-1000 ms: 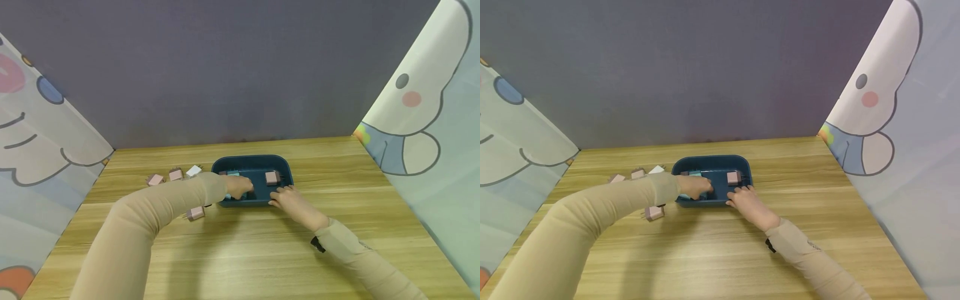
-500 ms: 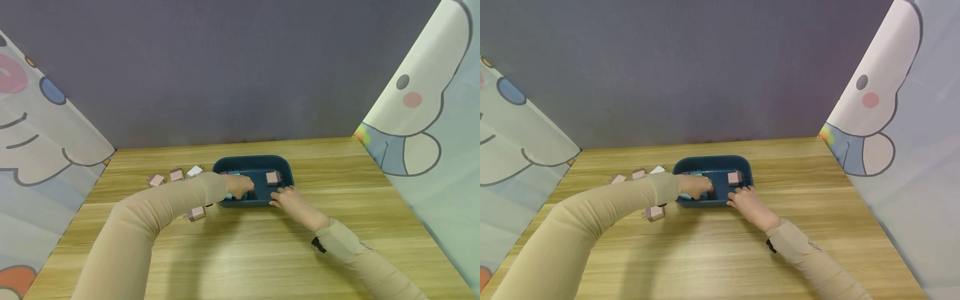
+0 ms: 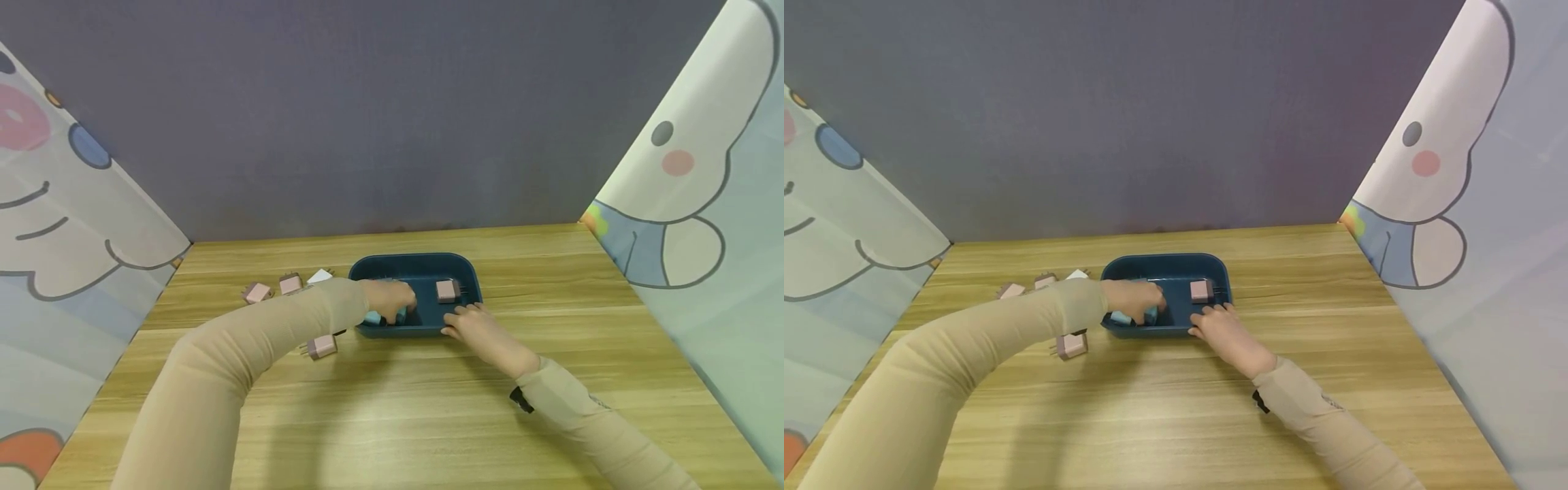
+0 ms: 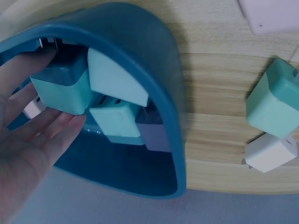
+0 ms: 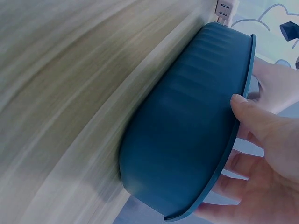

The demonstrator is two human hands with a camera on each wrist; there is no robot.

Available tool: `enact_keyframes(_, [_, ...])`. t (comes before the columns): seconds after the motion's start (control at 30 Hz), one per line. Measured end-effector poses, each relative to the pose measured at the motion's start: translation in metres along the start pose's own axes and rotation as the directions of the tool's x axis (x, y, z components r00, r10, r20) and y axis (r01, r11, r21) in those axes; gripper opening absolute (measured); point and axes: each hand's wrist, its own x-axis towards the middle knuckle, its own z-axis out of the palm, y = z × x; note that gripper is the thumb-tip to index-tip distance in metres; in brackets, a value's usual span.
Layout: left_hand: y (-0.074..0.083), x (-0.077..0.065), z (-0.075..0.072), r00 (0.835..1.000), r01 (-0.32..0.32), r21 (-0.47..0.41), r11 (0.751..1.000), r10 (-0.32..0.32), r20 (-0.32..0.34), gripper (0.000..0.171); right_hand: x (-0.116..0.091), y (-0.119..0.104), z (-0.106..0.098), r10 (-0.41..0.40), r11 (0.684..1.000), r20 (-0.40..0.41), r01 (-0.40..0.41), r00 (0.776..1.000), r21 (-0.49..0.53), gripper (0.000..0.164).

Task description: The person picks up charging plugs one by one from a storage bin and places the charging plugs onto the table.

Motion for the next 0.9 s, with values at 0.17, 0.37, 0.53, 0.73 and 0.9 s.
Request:
enact_keyframes(0.17, [0.002,-0.006,-0.008,0.999,-0.009,0.003,1.0,0.009,-0.036,0.039,-0.001,0.0,0.0,-0.003,1.0,-0.003,0.003,1.0,-0.002,0.015])
enact_keyframes(0.37, [0.003,-0.013,-0.016,0.998,0.006,0.0,1.0,-0.006,-0.059,0.041,0.0,0.0,-0.001,0.007,1.0,0.001,-0.007,1.0,0.006,0.016])
enact_keyframes(0.53, [0.003,-0.018,-0.022,0.997,0.015,-0.018,1.0,-0.016,-0.075,0.041,0.0,0.0,-0.001,0.008,1.0,0.005,-0.008,1.0,0.011,0.015])
enact_keyframes(0.73, [0.003,-0.023,-0.027,0.996,0.025,-0.029,0.999,-0.027,-0.081,0.043,0.0,0.001,0.0,0.016,1.0,0.016,-0.017,1.0,0.011,0.015])
enact_keyframes(0.9, [0.003,-0.025,-0.03,0.996,0.041,-0.02,0.999,-0.043,-0.077,0.043,0.001,0.001,0.001,0.013,1.0,0.019,-0.013,1.0,0.007,0.016])
